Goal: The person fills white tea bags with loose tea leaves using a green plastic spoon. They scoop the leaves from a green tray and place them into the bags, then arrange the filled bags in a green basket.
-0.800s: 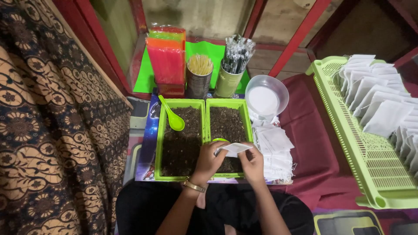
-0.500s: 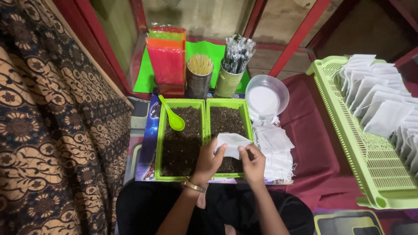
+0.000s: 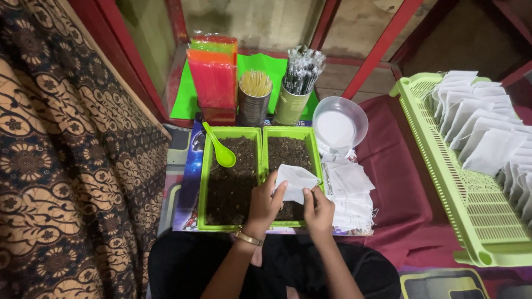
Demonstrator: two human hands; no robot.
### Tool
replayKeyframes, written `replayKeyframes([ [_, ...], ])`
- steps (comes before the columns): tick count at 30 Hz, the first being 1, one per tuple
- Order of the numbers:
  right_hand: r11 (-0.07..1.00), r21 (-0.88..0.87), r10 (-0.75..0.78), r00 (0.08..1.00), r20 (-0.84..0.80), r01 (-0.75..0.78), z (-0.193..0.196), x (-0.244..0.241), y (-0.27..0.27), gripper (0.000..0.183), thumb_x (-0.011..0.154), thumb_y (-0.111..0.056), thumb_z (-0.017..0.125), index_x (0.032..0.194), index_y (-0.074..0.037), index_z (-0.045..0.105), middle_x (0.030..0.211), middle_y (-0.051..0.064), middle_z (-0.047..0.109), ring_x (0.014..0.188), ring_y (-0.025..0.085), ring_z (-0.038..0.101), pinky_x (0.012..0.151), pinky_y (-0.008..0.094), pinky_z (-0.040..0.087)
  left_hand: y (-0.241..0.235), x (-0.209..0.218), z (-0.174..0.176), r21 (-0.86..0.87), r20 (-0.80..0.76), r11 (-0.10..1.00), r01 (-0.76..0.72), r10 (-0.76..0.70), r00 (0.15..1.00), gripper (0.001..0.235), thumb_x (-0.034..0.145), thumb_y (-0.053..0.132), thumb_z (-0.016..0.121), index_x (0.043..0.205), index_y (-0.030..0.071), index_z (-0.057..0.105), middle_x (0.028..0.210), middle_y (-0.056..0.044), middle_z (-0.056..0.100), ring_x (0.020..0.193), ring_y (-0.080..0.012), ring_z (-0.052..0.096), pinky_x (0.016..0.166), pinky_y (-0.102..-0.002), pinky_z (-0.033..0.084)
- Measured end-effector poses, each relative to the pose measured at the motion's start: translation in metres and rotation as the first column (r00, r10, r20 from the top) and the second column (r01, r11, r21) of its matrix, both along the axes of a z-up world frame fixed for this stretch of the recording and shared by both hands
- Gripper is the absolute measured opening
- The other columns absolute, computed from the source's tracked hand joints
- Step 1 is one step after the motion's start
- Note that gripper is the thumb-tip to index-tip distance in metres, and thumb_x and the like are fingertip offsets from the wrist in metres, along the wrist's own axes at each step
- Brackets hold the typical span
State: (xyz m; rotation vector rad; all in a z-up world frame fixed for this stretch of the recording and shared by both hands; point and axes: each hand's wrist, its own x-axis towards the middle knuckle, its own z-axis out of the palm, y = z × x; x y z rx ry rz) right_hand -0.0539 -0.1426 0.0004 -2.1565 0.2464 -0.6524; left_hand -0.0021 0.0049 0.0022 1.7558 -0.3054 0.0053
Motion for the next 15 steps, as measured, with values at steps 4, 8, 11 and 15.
replayKeyframes([
  [4,1.000,-0.003,0.018,1.000,0.022,-0.018,0.004,-0.001,0.001,0.034,0.101,-0.019,0.064,0.069,-0.010,0.058,0.049,0.010,0.054,0.050,0.017,0.050,0.055,0.032,0.045,-0.002,0.002,-0.006,-0.018,0.050,1.000,-0.018,0.018,0.999,0.048,0.105,0.026,0.057,0.136,-0.010,0.057,0.057,-0.019,0.069,0.051,-0.0284,0.072,0.058,-0.041,0.060],
  [8,0.999,0.002,0.033,0.999,0.032,-0.033,0.011,-0.001,0.002,0.034,0.101,-0.019,0.064,0.069,-0.010,0.058,0.049,0.010,0.055,0.051,0.016,0.048,0.054,0.033,0.045,-0.002,-0.001,-0.002,-0.015,0.041,0.998,-0.054,0.054,0.998,0.045,0.102,0.026,0.060,0.132,-0.008,0.061,0.056,-0.018,0.069,0.051,-0.0270,0.072,0.055,-0.038,0.060],
  [11,0.998,0.013,0.053,0.997,0.049,-0.053,0.003,0.002,-0.003,0.031,0.098,-0.020,0.068,0.069,-0.011,0.060,0.049,0.007,0.055,0.050,0.016,0.050,0.054,0.033,0.045,-0.005,0.002,-0.025,0.008,0.053,0.993,-0.117,0.116,0.992,0.043,0.101,0.030,0.063,0.123,-0.006,0.068,0.057,-0.020,0.069,0.053,-0.0295,0.073,0.051,-0.038,0.057],
  [15,0.982,0.073,0.163,0.975,0.148,-0.175,-0.011,0.008,-0.014,0.014,0.093,-0.009,0.072,0.080,-0.009,0.068,0.071,0.008,0.067,0.070,0.024,0.064,0.075,0.036,0.052,-0.001,0.002,-0.011,-0.034,0.264,0.984,-0.173,0.176,0.948,0.018,0.095,0.021,0.068,0.084,0.007,0.069,0.060,-0.007,0.058,0.058,-0.0274,0.060,0.069,-0.036,0.051],
])
